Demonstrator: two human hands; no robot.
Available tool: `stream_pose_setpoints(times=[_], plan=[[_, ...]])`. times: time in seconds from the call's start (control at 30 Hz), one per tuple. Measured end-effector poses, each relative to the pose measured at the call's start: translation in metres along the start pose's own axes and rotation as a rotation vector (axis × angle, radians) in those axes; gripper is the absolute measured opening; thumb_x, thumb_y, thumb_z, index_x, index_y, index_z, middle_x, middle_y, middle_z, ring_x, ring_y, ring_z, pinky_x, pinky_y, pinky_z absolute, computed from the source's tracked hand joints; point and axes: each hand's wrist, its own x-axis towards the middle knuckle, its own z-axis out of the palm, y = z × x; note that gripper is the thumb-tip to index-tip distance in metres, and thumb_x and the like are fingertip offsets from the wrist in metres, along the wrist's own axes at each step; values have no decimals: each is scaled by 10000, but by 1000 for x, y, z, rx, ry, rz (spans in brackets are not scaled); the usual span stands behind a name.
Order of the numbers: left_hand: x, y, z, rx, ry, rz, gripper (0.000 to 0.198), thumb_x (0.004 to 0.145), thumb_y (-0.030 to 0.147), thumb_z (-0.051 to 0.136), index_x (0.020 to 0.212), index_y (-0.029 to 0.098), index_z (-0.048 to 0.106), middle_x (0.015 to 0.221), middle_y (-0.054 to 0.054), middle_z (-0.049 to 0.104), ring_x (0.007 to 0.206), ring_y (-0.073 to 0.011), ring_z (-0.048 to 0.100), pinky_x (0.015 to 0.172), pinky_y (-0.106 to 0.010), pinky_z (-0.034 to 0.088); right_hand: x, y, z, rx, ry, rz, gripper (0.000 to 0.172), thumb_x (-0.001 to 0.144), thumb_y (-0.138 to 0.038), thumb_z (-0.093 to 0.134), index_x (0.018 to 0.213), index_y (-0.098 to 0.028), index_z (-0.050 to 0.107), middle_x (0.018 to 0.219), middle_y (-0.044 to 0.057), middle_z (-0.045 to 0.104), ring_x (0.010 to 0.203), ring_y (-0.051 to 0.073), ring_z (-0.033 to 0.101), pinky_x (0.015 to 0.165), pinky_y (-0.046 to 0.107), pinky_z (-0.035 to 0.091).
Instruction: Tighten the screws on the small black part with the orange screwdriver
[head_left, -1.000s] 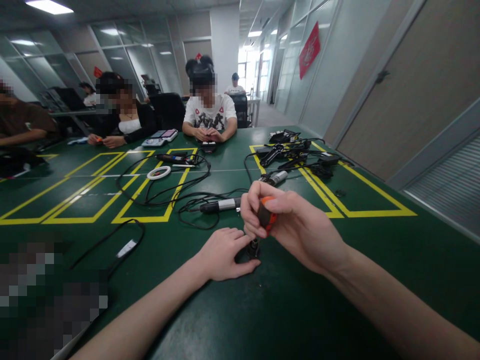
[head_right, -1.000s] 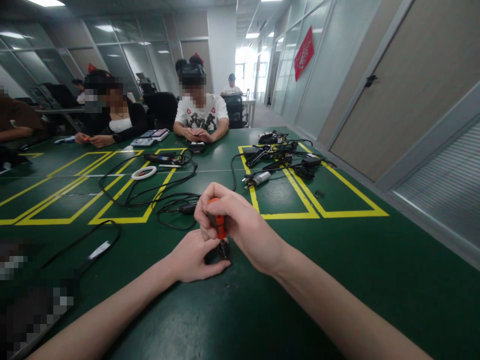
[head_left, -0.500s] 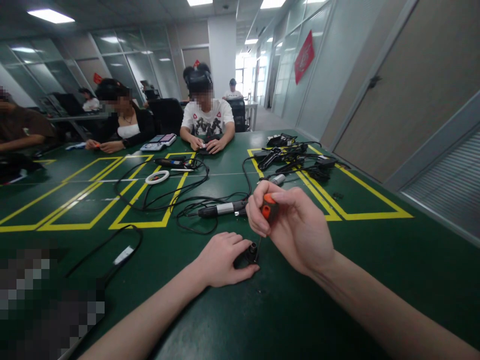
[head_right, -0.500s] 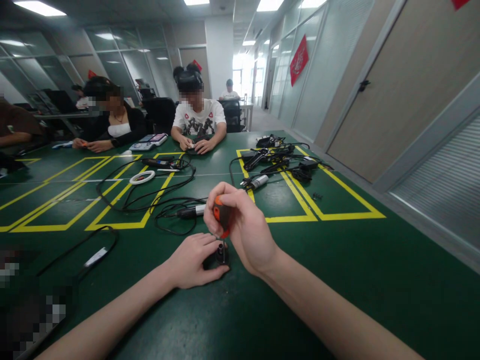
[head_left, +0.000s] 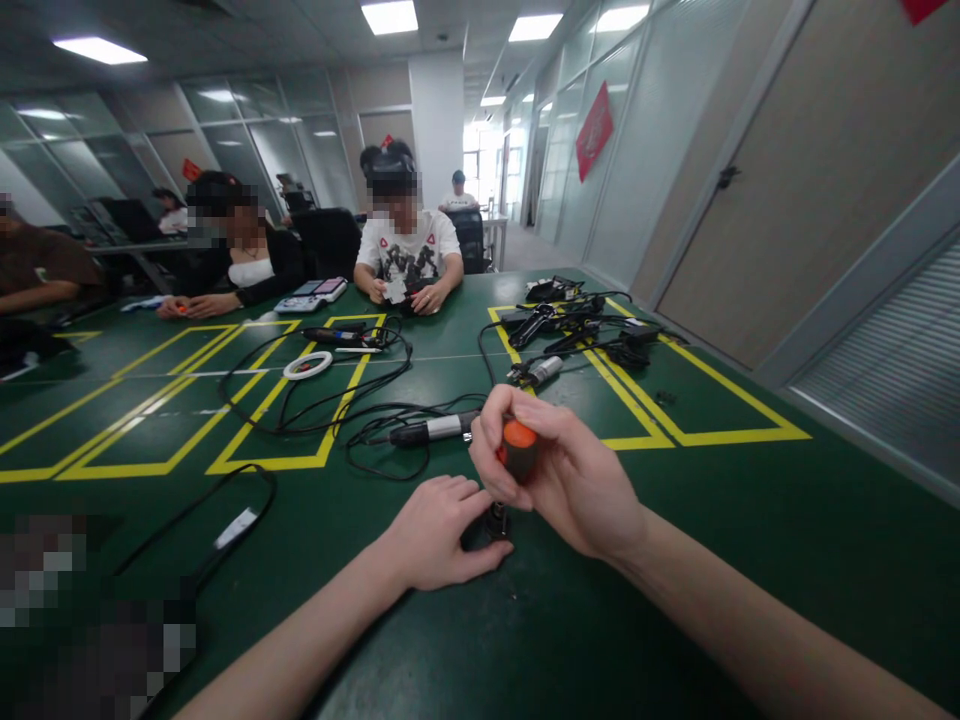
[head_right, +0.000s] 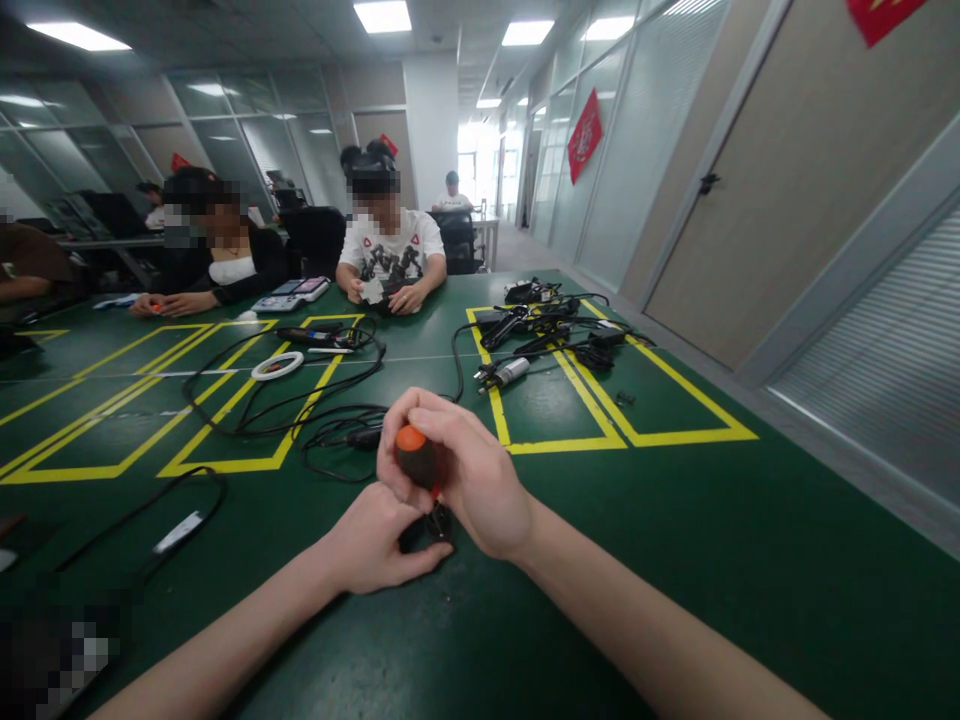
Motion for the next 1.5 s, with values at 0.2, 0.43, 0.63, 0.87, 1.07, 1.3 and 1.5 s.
stream_pose_setpoints(times=[0.2, 0.43, 0.63, 0.87, 1.07, 1.3, 1.5], plan=[[-2, -3, 2, -34, 2, 10, 278, 923, 472, 657, 993, 203, 659, 921, -72, 737, 876, -241, 705, 802, -342, 545, 1, 1, -1, 40, -27, 11, 370, 987, -432, 497, 697, -203, 523, 511, -82, 333, 469, 95, 233, 482, 254, 195], [-4, -5, 7, -30, 25, 13, 305, 933, 497, 641, 1008, 203, 666, 903, -68, 726, 863, -236, 700, 823, -349, 547, 1, 3, -5, 86, -49, -21, 215, 925, -385, 555, 800, -226, 482, 536, -80, 433, 455, 92, 246, 456, 240, 187], [-4, -6, 7, -30, 27, 23, 307, 930, 498, 647, 1020, 206, 671, 914, -70, 726, 886, -236, 703, 840, -350, 552, 5, 1, -5, 105, -29, -10, 410, 980, -393, 530, 633, -175, 532, 555, -53, 409, 468, 73, 295, 474, 245, 223], [-5, -7, 7, -44, 31, 28, 313, 936, 498, 637, 1045, 206, 670, 930, -75, 731, 919, -243, 708, 876, -362, 555, 2, 3, -7, 157, -44, -45, 218, 921, -382, 583, 798, -219, 506, 505, -97, 374, 447, 82, 205, 452, 226, 169], [-5, -7, 8, -36, 30, 25, 304, 932, 499, 644, 993, 201, 661, 921, -75, 728, 893, -239, 707, 841, -354, 553, 4, 1, -5, 94, -13, -37, 386, 975, -360, 525, 636, -175, 547, 549, -49, 419, 467, 78, 307, 466, 243, 227], [-5, -8, 8, -47, 22, 28, 308, 939, 503, 636, 1020, 209, 669, 934, -76, 730, 926, -246, 707, 860, -362, 555, 1, 0, -6, 154, -47, -38, 235, 920, -392, 559, 774, -216, 510, 490, -99, 353, 438, 83, 192, 445, 226, 172], [-4, -8, 6, -48, 20, 25, 304, 936, 503, 638, 995, 207, 666, 933, -76, 726, 896, -241, 705, 824, -350, 554, 4, -1, -6, 102, -36, -46, 373, 970, -348, 507, 640, -179, 543, 530, -50, 420, 455, 81, 298, 456, 234, 229]])
